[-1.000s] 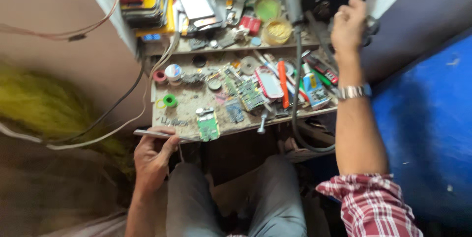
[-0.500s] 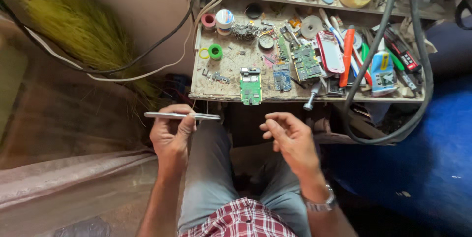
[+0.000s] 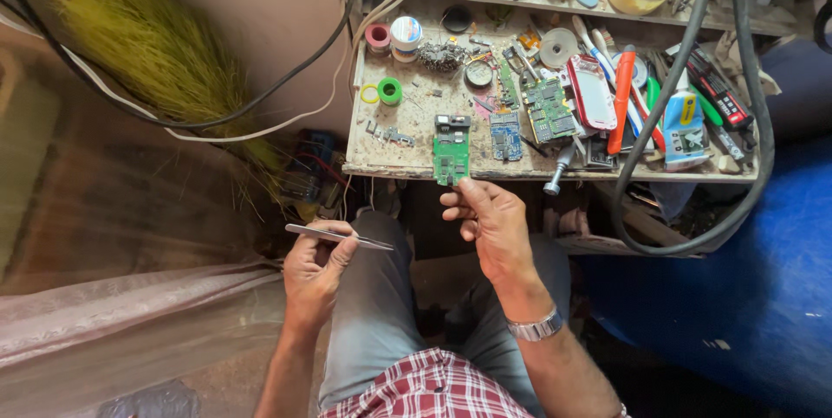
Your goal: The person sits at a cluttered workbench and uses a hot air gun and tweezers to work on a small green circuit board. They then pick up a disassembled smartphone, inspect the internal components and back cover, and use a small tool to manipulate parts inside the phone chassis.
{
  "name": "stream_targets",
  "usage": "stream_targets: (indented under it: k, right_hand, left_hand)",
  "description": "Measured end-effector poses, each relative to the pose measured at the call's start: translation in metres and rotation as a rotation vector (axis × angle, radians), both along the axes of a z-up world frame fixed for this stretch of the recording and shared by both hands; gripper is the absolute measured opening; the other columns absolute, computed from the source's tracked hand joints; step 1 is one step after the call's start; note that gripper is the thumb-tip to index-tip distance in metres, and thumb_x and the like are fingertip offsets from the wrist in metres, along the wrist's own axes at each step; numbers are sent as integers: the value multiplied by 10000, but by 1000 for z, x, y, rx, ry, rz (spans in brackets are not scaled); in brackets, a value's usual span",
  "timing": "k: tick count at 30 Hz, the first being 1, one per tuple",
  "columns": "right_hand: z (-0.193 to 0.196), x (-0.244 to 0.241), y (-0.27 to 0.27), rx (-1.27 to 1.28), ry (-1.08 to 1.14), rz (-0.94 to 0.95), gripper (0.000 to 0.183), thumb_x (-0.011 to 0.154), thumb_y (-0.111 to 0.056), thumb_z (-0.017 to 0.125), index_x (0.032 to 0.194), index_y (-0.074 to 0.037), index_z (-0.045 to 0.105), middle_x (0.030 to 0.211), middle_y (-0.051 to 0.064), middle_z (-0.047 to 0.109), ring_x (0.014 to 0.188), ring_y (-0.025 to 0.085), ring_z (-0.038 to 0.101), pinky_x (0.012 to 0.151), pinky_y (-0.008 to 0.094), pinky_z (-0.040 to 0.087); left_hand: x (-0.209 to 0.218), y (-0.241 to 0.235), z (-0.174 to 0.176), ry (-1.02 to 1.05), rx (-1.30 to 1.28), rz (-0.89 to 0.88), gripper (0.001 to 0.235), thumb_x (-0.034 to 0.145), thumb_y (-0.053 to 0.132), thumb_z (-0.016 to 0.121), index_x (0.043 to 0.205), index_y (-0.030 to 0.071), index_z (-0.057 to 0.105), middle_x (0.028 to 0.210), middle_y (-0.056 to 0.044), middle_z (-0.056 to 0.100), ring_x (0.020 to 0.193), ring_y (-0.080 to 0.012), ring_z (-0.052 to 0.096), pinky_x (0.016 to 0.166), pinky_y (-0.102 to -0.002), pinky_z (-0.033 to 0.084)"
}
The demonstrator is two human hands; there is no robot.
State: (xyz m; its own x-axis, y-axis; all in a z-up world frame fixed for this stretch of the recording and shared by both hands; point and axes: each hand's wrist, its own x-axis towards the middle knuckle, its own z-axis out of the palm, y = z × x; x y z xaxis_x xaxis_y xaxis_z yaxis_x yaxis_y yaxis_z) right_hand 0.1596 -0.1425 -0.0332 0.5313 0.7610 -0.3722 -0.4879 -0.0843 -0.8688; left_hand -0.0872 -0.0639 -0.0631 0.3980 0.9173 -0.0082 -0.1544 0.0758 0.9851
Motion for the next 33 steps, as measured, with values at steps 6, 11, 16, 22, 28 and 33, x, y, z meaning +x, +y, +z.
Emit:
stream_targets:
  k: [6, 11, 16, 22, 28, 33]
  right_hand:
    - [3, 7, -12, 70, -89, -32, 239, 1000, -224, 662, 1041, 5, 718, 896, 122, 775, 681, 108, 707, 480, 198, 464]
    - [9, 18, -29, 93, -149, -70, 226, 1013, -213, 655, 1039, 3, 714, 901, 127, 774, 691, 116, 712, 499, 203, 470]
    - [15, 26, -53, 124, -170, -80, 217, 1014, -204, 652, 1039, 3, 713, 897, 136, 773, 693, 129, 717, 496, 206, 464]
    - [15, 31, -74, 94, -158, -76, 207, 999, -193, 674, 1026, 7, 715, 887, 138, 774, 678, 138, 713, 484, 212, 461]
    - [10, 32, -77, 85, -120, -39, 206, 996, -208, 669, 1012, -7, 712, 892, 131, 775, 674, 129, 712, 486, 211, 466]
    - [17, 36, -88, 71, -51, 230, 253, 979, -230, 661, 986, 15, 722, 858, 120, 771, 656, 123, 713, 495, 204, 488]
  left_hand:
    - [16, 15, 42, 197, 81, -71, 180, 947, 126, 745, 1096, 34, 706, 870, 24, 619, 747, -52, 541, 656, -218, 451]
    - [47, 45, 94, 337, 561, -123, 355, 962, 166, 729, 1263, 8, 628, 953, -67, 684, 897, -175, 652, 826, -327, 520]
    - [92, 73, 123, 516, 452, -335, 566, 937, 186, 657, 1448, 19, 480, 860, -204, 652, 792, -328, 668, 769, -408, 536]
    - [132, 90, 113, 643, 879, -382, 380, 922, 148, 686, 1226, -50, 576, 1012, -282, 673, 974, -461, 645, 853, -521, 506]
    - [136, 78, 109, 814, 874, -280, 300, 927, 180, 724, 1127, -8, 605, 1072, -232, 660, 1060, -420, 621, 921, -505, 488]
    - [101, 58, 125, 362, 828, -551, 411, 972, 103, 698, 1362, 42, 587, 1281, -142, 643, 1186, -309, 631, 1002, -403, 517]
